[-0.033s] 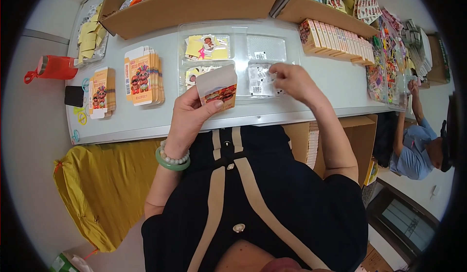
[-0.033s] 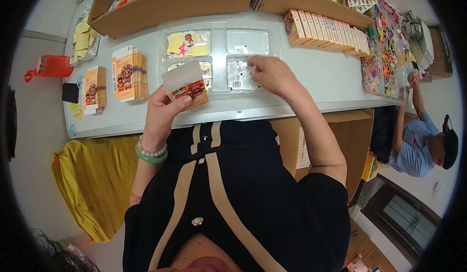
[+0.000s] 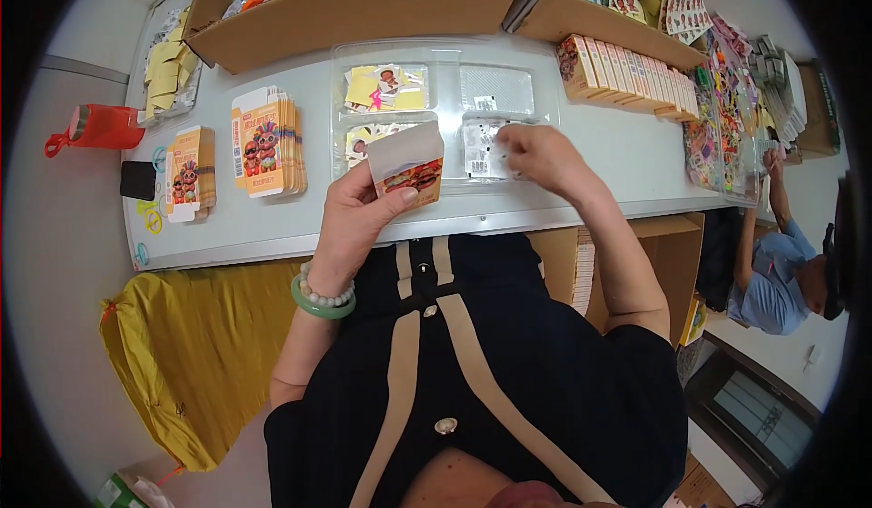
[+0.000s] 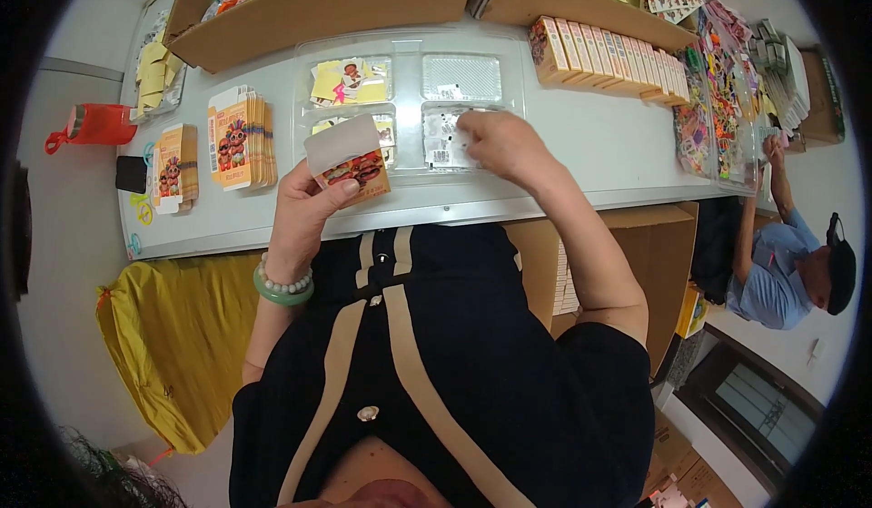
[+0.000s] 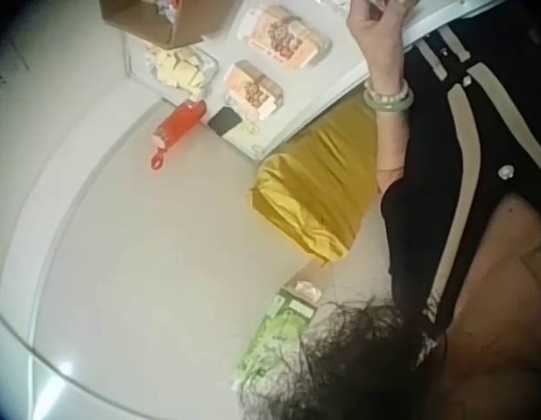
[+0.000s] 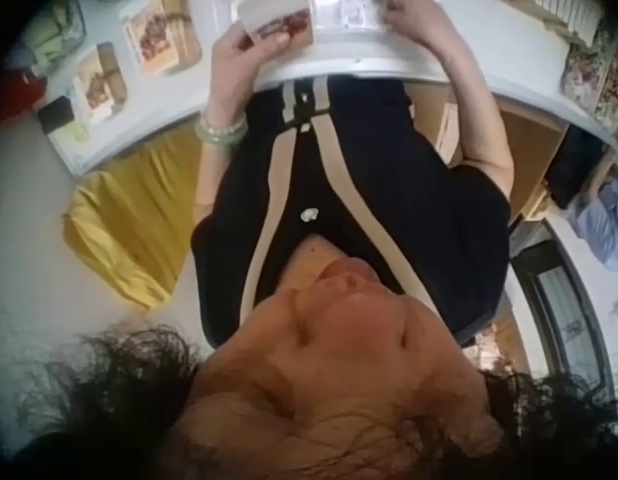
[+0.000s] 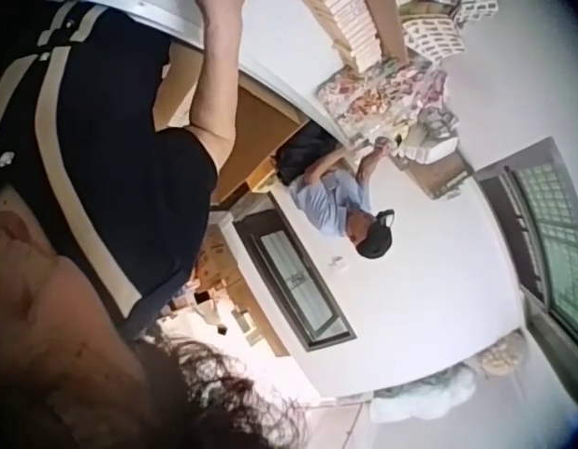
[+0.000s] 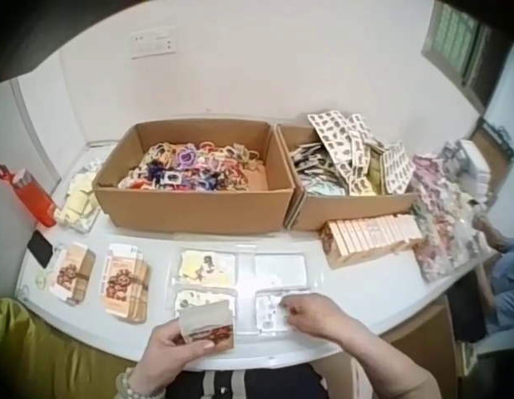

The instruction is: Picking colorful plastic rings from a bulk bin and placing them into small individual cardboard boxes.

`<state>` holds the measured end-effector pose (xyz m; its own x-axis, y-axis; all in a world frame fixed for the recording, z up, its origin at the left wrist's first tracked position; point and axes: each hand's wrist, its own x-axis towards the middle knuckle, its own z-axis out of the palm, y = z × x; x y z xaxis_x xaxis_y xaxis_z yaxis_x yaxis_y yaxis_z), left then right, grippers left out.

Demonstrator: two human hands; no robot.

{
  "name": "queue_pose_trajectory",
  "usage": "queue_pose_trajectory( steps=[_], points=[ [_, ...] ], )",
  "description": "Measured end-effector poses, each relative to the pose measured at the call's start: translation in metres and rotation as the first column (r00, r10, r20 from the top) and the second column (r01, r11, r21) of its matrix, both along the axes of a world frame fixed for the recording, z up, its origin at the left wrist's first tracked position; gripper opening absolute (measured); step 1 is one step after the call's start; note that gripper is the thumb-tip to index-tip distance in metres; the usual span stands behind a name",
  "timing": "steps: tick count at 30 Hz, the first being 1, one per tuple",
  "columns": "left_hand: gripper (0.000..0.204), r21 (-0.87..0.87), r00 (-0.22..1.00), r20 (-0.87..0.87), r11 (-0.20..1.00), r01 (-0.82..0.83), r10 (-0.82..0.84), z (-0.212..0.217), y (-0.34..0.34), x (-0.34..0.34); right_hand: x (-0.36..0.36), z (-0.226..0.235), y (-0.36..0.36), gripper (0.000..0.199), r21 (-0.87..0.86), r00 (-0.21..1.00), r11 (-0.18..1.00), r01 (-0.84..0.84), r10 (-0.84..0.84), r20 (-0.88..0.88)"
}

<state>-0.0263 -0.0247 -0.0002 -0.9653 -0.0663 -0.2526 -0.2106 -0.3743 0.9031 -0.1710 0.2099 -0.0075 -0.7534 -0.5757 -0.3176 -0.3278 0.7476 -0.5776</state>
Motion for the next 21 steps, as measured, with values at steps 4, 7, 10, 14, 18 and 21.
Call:
queue_pose_trajectory(
  steps=[4,7,10,14,18,21],
  points=[
    [0.038,0.001,1.0,-0.017,1.0,0.004,-0.004,0.001,0.003,0.001,0.006,-0.015,-0.002,0.019,0.193,0.969,0.972,-0.132,0.168,-0.183],
    [0.039,-0.015,1.0,0.004,1.0,0.003,-0.003,0.0,0.0,0.002,0.001,-0.017,0.006,0.017,0.041,0.993,0.999,0.001,0.004,-0.117],
    [0.039,-0.001,1.0,-0.005,1.0,-0.021,0.021,-0.004,0.0,0.002,0.002,-0.002,-0.002,0.014,0.066,0.999,0.998,-0.018,0.02,-0.026],
    [0.039,-0.013,1.0,-0.003,1.0,-0.019,0.019,-0.003,0.002,0.0,0.006,-0.015,-0.005,0.011,0.168,0.981,0.98,-0.109,0.133,-0.138],
    [0.037,0.02,1.0,-0.001,1.0,-0.019,0.019,-0.005,0.0,0.0,0.0,-0.019,0.004,0.01,0.055,0.951,0.985,-0.164,0.172,-0.258],
    [0.036,0.023,1.0,-0.005,1.0,-0.017,0.017,-0.005,-0.001,0.0,-0.005,-0.01,0.009,0.005,-0.191,0.995,0.979,0.069,-0.055,0.08]
  ],
)
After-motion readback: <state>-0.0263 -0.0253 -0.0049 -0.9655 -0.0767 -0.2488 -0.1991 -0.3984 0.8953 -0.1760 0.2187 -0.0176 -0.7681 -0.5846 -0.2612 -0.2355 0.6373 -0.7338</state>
